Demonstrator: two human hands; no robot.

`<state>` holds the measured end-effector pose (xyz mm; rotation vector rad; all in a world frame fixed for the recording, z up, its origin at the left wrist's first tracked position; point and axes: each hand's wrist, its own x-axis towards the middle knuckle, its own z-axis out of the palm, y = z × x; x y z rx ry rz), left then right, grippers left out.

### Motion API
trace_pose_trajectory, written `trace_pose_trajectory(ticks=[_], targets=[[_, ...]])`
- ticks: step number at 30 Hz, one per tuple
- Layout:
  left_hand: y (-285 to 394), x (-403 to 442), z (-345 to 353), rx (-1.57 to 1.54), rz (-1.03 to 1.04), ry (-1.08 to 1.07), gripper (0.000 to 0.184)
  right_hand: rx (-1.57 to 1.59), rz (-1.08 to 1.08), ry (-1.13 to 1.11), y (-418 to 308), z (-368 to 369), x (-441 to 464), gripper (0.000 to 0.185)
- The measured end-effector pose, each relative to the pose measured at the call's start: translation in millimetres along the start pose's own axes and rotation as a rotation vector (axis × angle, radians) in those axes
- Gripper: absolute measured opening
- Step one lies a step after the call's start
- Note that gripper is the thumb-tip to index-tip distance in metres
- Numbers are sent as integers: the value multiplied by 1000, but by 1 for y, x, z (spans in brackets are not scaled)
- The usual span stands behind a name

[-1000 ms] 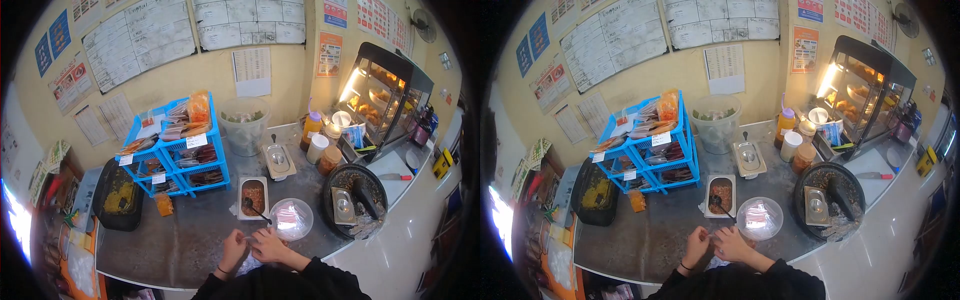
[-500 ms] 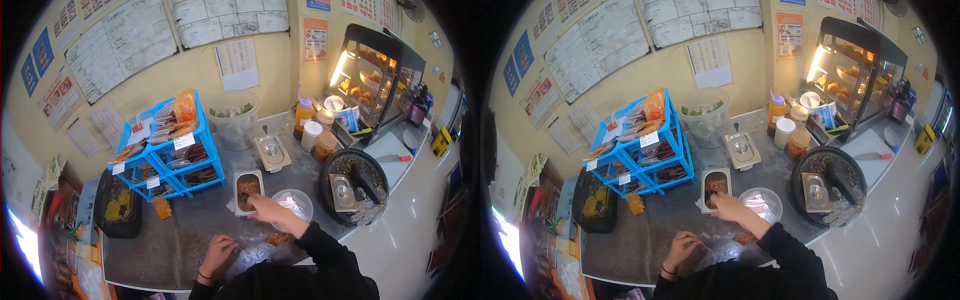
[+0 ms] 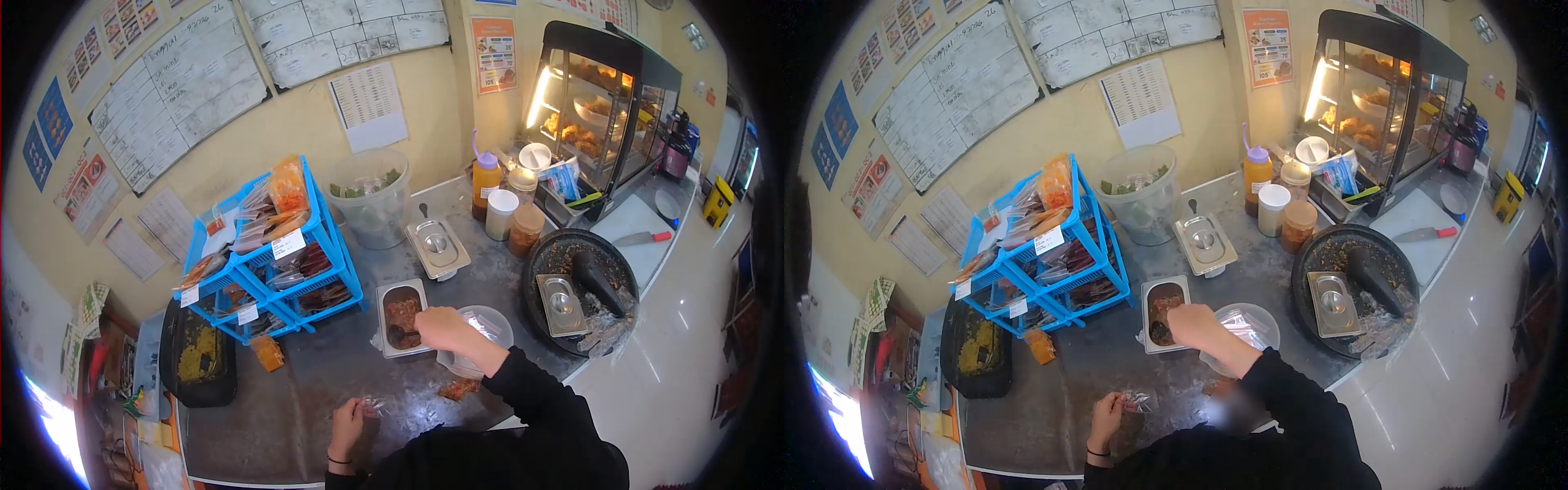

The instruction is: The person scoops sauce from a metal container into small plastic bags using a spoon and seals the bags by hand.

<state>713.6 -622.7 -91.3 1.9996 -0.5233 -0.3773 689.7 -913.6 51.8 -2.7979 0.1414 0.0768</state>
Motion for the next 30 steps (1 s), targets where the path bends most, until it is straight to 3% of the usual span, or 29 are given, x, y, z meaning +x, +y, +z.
trace_pose_trajectory(ticks=[4,10,15,22,25,30], targets=[[18,9,1,163,63,69,19,-45,-28,-66,-2,25,11,15],[50,4,1,45,-13,88,20,-37,-6,-66,-1,-8,7,17],[23,8,11,-73,-7,136,17,-137,-43,-100,2,13,17,17],[21,12,18,-489,-62,213,16,-242,-109,-38,-5,3,15,15],[14,15,20,-439,16,139,19,-358,-99,-38,1,39,33,16],[14,15,21,-788,-118,88,18,-467,8,54,27,58,64,17]])
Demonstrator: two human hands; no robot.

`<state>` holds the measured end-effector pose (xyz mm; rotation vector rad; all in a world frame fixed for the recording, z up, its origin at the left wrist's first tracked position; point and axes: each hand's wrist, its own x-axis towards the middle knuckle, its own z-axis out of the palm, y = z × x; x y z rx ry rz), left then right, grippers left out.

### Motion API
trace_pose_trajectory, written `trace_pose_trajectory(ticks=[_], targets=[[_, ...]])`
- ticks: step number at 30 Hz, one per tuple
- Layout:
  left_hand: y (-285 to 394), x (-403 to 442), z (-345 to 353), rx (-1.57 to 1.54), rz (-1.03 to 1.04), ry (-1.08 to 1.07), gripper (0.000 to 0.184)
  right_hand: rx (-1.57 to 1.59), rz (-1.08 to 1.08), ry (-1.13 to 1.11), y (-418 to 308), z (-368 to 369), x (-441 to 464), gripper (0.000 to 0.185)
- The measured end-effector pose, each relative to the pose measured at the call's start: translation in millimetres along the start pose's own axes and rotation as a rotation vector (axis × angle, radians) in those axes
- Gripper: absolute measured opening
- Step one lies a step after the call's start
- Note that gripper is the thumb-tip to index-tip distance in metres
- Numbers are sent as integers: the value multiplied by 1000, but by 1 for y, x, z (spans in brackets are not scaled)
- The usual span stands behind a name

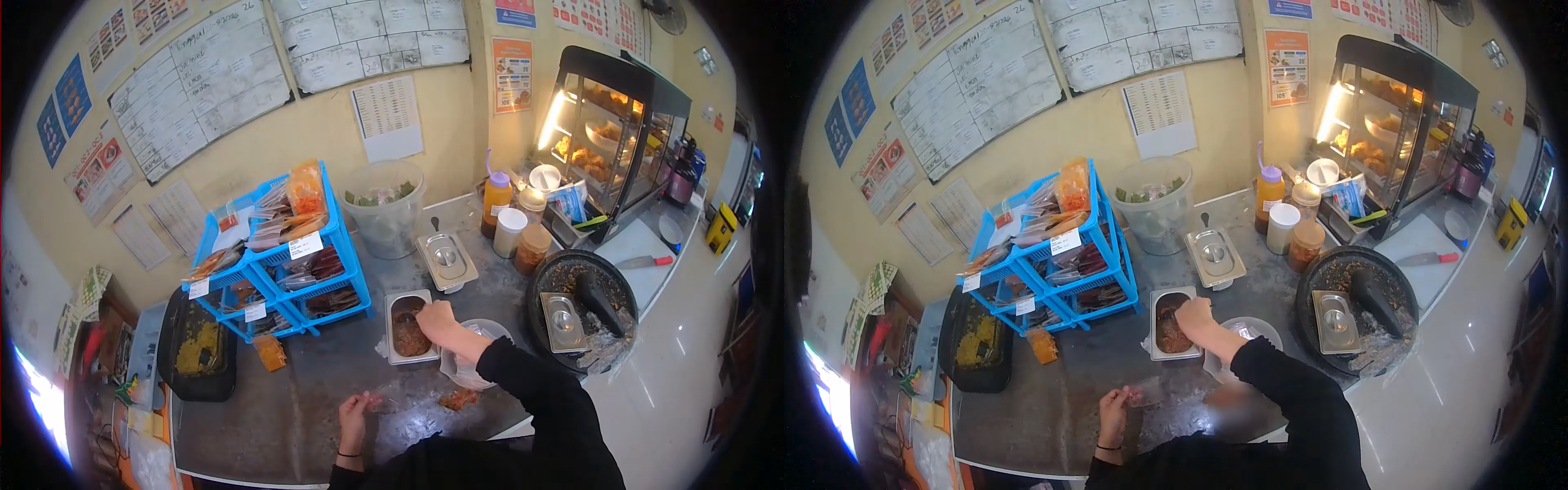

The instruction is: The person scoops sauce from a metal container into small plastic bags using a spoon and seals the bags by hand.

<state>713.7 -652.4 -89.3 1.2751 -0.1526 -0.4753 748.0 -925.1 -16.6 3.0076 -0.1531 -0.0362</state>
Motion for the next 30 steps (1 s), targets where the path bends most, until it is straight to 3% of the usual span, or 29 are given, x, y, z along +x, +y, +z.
trace_pose_trajectory(ticks=[1,4,7,10,12,15,16,20,22,26,30], targets=[[-1,1,1,-91,-17,5,18,-40,15,39,0,3,1,18],[3,0,8,-155,-32,41,21,-41,18,-143,-12,5,-4,17],[0,4,8,-87,-8,66,26,-6,-97,-223,-9,-11,-10,16],[-1,6,7,-101,-125,-44,28,22,3,-107,-8,-21,-9,16],[-7,9,5,-57,-81,-74,28,-17,90,-33,-11,-13,-4,16],[-15,16,2,16,-54,-63,32,-90,15,-30,-19,-3,-16,17],[-17,18,1,43,-54,-47,35,11,1,-188,-21,6,-11,17],[-22,22,11,213,111,59,60,39,199,-106,-23,-6,-5,18],[-25,32,21,300,129,91,72,-73,147,-45,-23,8,1,17],[-40,63,30,620,348,118,80,-62,-15,-20,-17,24,-2,16],[-43,71,32,783,390,141,81,28,-8,-126,-4,-11,-9,15]])
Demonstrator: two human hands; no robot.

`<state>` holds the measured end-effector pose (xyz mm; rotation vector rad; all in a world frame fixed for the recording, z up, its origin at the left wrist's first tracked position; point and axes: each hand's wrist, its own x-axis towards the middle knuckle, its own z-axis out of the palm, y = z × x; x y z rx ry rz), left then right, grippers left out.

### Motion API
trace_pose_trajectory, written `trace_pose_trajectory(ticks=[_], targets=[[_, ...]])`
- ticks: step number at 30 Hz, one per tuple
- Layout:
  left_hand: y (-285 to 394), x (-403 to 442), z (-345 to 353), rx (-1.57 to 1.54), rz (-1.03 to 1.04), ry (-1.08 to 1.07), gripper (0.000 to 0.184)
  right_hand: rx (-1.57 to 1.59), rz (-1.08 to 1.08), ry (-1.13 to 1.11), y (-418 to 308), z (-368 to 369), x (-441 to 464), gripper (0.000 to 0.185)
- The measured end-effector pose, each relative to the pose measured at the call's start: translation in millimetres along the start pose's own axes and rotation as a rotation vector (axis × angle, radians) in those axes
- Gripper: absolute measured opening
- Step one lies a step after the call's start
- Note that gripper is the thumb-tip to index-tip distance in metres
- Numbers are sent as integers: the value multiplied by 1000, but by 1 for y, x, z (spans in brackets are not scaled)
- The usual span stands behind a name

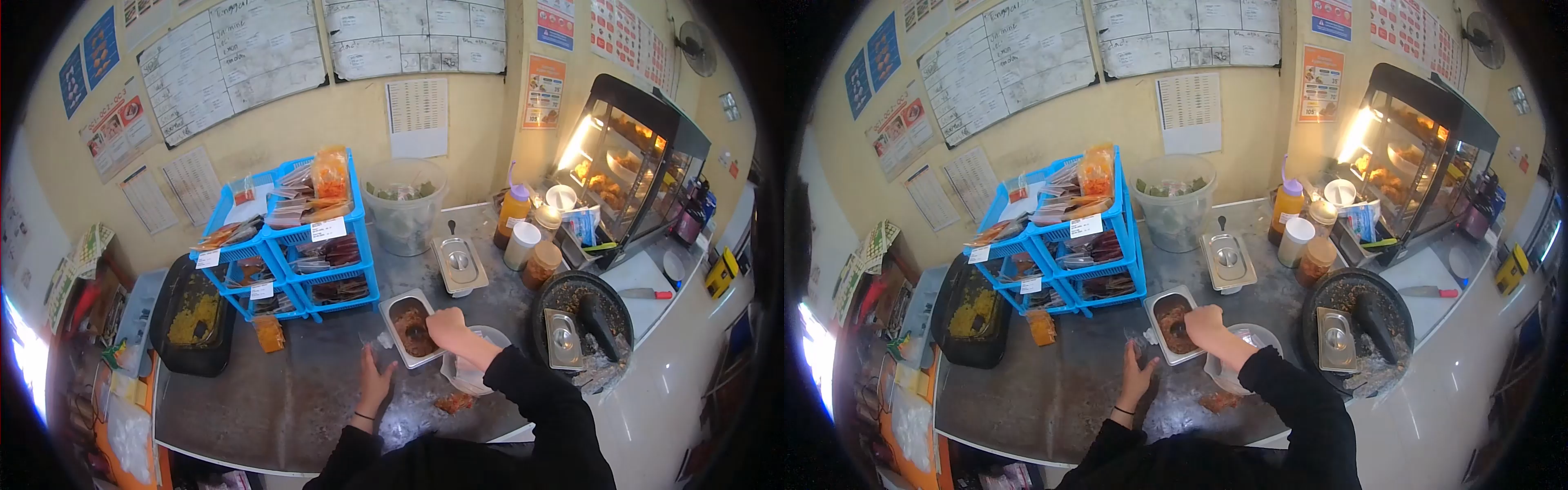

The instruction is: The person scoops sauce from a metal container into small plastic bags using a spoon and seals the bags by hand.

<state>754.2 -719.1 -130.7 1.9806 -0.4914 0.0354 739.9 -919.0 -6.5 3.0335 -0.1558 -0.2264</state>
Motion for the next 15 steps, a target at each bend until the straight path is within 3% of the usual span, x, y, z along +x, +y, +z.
trace_pose_trajectory(ticks=[4,7,11,15], targets=[[29,-4,-6,-116,-65,-41,89,-65,-95,41,-2,11,-7,16],[46,-13,-4,92,-34,-98,97,-45,-159,-144,-4,-9,-23,17],[54,-13,-2,198,-99,-96,99,-28,-167,-215,5,-42,-27,17],[46,-10,-2,215,-96,-55,97,-24,-217,-255,4,-21,-18,21]])
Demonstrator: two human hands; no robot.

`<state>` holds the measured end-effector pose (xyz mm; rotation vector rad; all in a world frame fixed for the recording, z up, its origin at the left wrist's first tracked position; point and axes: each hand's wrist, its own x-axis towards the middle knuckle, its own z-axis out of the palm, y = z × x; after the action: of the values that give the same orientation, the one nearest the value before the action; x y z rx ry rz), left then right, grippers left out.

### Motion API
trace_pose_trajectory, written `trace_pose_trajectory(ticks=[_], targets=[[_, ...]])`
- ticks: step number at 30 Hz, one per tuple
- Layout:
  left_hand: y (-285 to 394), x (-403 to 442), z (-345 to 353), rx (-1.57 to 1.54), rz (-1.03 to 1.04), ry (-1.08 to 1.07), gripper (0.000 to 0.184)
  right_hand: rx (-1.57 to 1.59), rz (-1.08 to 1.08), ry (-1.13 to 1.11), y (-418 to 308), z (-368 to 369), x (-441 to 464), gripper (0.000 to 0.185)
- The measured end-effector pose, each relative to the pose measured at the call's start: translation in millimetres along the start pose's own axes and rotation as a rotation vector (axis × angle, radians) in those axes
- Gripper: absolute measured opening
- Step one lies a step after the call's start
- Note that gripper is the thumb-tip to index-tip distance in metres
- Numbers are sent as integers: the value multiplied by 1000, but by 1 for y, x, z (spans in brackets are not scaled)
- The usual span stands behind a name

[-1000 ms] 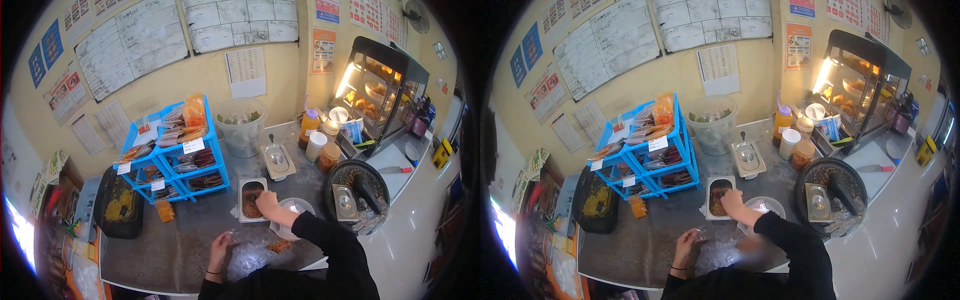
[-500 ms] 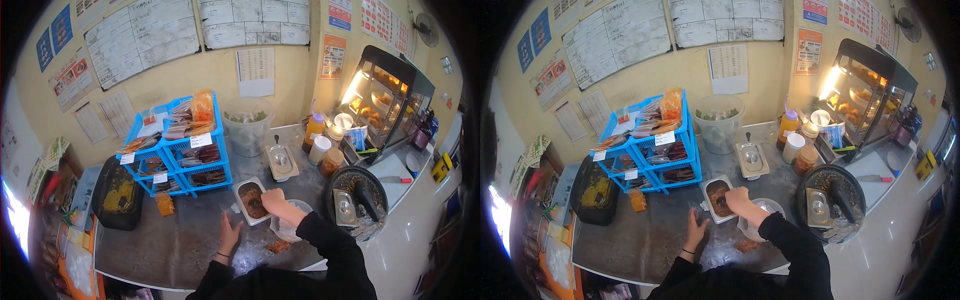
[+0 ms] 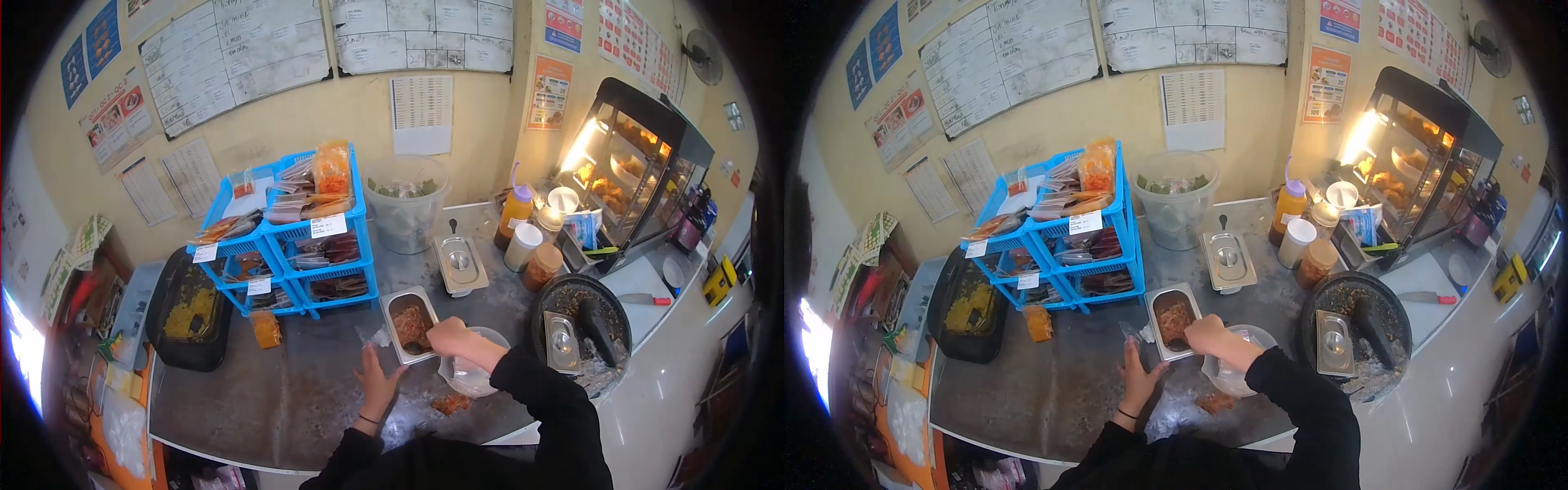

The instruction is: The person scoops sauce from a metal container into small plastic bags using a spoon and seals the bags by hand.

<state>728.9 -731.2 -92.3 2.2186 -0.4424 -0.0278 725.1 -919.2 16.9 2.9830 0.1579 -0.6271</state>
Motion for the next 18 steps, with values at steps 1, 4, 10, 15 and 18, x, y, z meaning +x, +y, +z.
trace_pose_trajectory(ticks=[1,4,10,15,18], targets=[[-3,2,-1,3,0,18,97,46,-14,-15,4,0,2,22],[-6,5,-2,12,6,6,96,228,-70,-41,25,-3,-1,28],[-2,7,-9,92,3,-7,94,681,-11,85,68,26,-10,25],[4,7,-37,70,91,160,62,826,70,352,80,76,-18,22],[21,10,-59,47,145,230,42,627,156,549,57,72,-36,20]])
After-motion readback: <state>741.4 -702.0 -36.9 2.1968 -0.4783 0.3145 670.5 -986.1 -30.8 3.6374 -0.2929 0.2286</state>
